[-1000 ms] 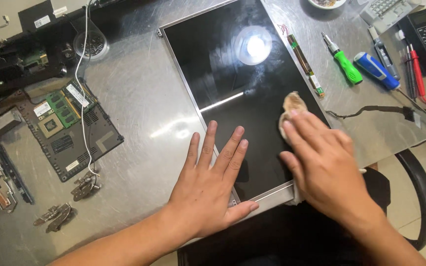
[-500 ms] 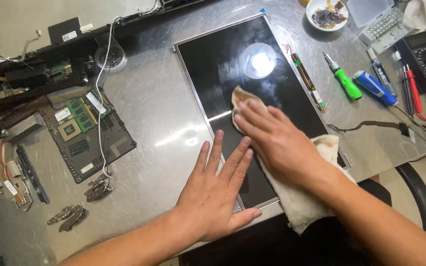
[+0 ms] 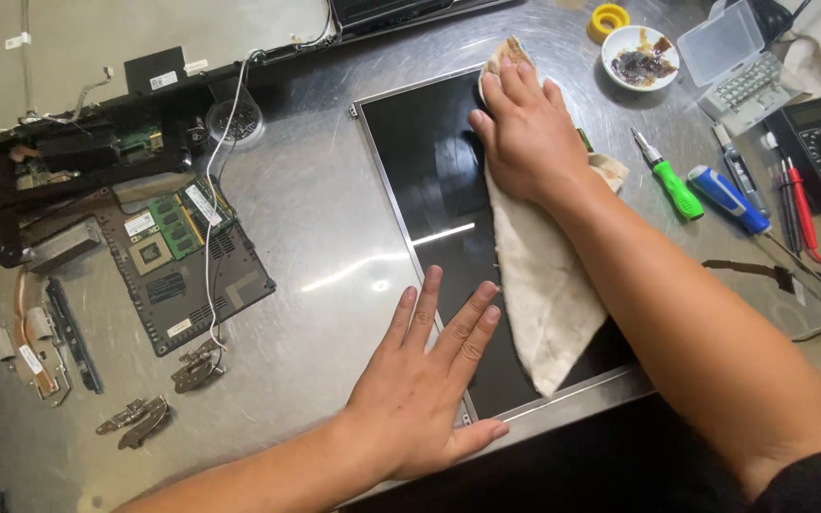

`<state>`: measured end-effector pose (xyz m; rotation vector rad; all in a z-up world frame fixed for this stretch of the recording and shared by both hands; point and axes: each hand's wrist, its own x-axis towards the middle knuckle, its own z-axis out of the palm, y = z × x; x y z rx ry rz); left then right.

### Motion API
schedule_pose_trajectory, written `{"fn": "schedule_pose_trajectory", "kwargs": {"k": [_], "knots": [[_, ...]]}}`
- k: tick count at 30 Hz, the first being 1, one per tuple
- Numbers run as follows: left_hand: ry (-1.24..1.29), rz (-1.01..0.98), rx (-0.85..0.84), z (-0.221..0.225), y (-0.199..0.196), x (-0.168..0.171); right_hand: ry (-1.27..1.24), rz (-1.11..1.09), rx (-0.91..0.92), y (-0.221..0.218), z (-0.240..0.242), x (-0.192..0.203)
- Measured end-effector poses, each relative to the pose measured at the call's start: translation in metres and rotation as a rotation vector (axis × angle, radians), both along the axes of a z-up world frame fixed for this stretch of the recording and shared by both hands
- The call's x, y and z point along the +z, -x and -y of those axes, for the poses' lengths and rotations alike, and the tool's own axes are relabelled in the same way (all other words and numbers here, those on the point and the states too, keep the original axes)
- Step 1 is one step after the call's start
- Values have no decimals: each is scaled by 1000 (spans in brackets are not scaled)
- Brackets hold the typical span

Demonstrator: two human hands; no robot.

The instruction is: Cleaning a laptop screen using a cloth on a repair bench

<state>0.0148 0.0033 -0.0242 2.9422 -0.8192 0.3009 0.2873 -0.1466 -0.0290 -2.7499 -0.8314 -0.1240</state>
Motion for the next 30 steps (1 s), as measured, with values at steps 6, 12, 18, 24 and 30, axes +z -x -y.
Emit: {"fn": "schedule_pose_trajectory", "kwargs": {"k": [6,12,18,24,30], "knots": [[39,-16,-25,-3,-1,1,15,147,134,23,-20,4],[39,-1,-17,-2,-1,1,40,65,313,103,4,15],[39,-30,-30,-1,2,2,137,-76,271,78,19,29],[48,-30,-37,-3,1,2,72,-1,-8,17,-13,10],[-6,20,-38,-2,0,-2,141,-112,227,85,-16,32]]}}
